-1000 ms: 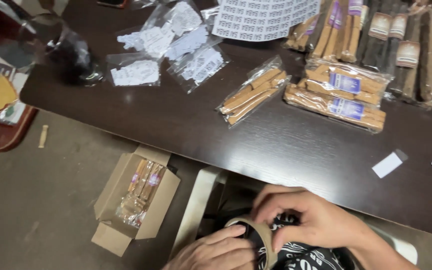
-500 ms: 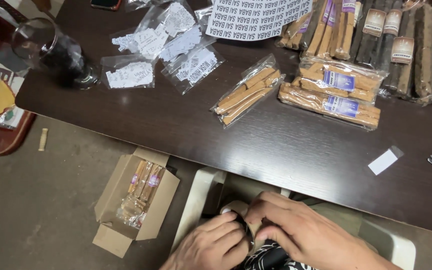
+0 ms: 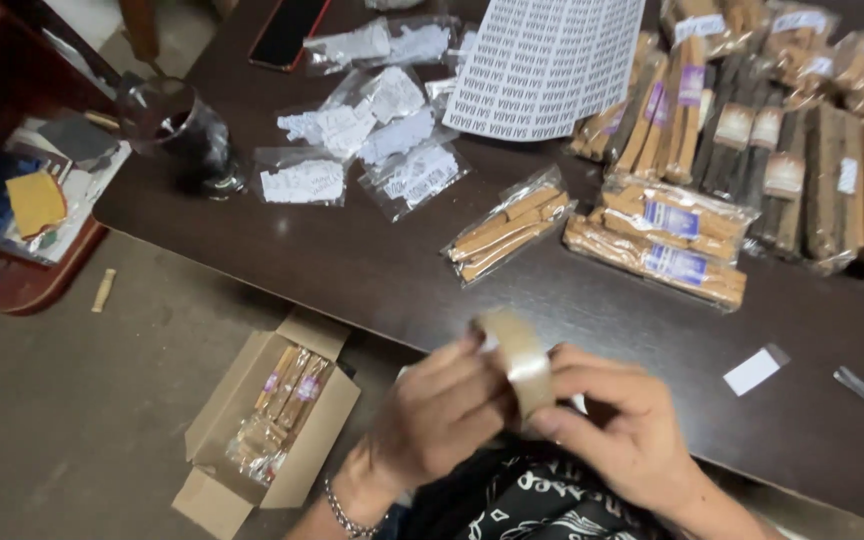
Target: Cutting labels from a printed sheet and using tape to secure them onto bundles of incense sticks.
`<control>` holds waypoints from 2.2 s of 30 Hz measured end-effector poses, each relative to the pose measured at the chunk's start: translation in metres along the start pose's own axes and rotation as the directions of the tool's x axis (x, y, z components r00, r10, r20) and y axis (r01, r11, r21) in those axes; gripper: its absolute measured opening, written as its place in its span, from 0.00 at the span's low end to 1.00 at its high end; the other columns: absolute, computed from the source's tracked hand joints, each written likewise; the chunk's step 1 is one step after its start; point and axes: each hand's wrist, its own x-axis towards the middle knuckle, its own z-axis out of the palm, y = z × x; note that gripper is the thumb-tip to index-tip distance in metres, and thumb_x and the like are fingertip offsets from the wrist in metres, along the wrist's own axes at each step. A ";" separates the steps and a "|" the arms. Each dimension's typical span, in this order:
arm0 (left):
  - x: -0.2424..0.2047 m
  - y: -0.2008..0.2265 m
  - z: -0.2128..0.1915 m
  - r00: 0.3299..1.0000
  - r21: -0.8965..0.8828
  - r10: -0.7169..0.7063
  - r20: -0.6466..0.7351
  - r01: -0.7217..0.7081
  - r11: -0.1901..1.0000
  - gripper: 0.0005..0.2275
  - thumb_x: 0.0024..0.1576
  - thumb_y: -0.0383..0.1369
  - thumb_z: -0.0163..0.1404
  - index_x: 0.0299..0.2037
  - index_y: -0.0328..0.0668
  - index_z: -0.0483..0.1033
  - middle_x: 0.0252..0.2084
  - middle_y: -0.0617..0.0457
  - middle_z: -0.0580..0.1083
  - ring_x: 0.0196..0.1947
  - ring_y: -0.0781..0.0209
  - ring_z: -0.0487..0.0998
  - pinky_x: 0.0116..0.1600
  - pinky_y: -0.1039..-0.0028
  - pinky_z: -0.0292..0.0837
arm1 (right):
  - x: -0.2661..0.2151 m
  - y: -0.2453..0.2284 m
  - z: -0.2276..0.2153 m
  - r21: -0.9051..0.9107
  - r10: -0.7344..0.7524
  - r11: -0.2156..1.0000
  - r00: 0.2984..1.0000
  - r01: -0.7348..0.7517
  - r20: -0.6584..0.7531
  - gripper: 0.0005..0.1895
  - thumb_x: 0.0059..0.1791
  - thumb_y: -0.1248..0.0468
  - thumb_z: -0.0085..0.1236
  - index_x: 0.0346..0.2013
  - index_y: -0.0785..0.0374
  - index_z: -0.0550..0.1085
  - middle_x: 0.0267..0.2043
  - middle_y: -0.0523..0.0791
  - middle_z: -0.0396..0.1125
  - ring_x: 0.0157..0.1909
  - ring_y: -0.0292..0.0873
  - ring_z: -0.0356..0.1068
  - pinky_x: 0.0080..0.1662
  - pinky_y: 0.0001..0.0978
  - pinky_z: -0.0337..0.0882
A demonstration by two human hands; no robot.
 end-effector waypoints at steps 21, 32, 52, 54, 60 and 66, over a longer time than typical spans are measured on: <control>0.084 0.002 0.009 0.961 0.128 -0.258 -0.098 0.269 0.954 0.02 0.62 0.23 0.48 0.38 0.31 0.73 0.43 0.45 0.70 0.41 0.48 0.70 0.44 0.64 0.68 | 0.023 0.019 -0.052 -0.681 -0.501 0.597 0.860 0.424 0.097 0.05 0.51 0.69 0.57 0.33 0.69 0.73 0.33 0.49 0.70 0.32 0.44 0.70 0.53 0.44 0.76; 0.081 0.003 0.011 0.967 0.143 -0.201 -0.159 0.224 0.964 0.03 0.62 0.18 0.49 0.42 0.28 0.75 0.43 0.43 0.73 0.42 0.47 0.73 0.46 0.65 0.72 | 0.025 0.024 -0.047 -0.646 -0.502 0.639 0.863 0.417 0.061 0.05 0.51 0.68 0.56 0.34 0.69 0.73 0.34 0.49 0.71 0.32 0.47 0.69 0.52 0.44 0.77; 0.067 -0.001 0.015 0.971 0.230 -0.114 -0.211 0.163 0.959 0.07 0.63 0.19 0.48 0.50 0.27 0.72 0.44 0.42 0.76 0.42 0.47 0.76 0.48 0.62 0.75 | 0.030 0.014 -0.042 -0.609 -0.488 0.661 0.868 0.437 0.093 0.07 0.53 0.68 0.53 0.38 0.72 0.73 0.33 0.51 0.67 0.37 0.53 0.71 0.46 0.42 0.75; 0.067 0.001 0.014 0.975 0.217 -0.134 -0.178 0.171 0.961 0.08 0.64 0.20 0.48 0.52 0.25 0.72 0.47 0.40 0.76 0.46 0.45 0.75 0.52 0.61 0.75 | 0.030 0.014 -0.042 -0.607 -0.487 0.657 0.867 0.446 0.110 0.06 0.53 0.68 0.52 0.37 0.72 0.72 0.34 0.51 0.68 0.37 0.52 0.70 0.45 0.41 0.75; 0.061 -0.001 0.022 0.969 0.191 -0.154 -0.192 0.191 0.963 0.10 0.64 0.20 0.49 0.54 0.23 0.70 0.43 0.40 0.76 0.43 0.45 0.77 0.50 0.63 0.78 | 0.024 0.020 -0.040 -0.602 -0.461 0.677 0.881 0.424 0.101 0.07 0.54 0.68 0.52 0.39 0.73 0.71 0.33 0.51 0.66 0.36 0.53 0.70 0.41 0.40 0.72; 0.063 -0.011 0.021 0.964 0.119 -0.205 -0.168 0.226 0.967 0.12 0.61 0.13 0.49 0.54 0.23 0.69 0.37 0.47 0.73 0.35 0.52 0.74 0.45 0.65 0.73 | 0.023 0.032 -0.037 -0.591 -0.423 0.713 0.904 0.377 0.066 0.07 0.54 0.68 0.50 0.41 0.73 0.72 0.33 0.51 0.65 0.34 0.50 0.67 0.37 0.38 0.71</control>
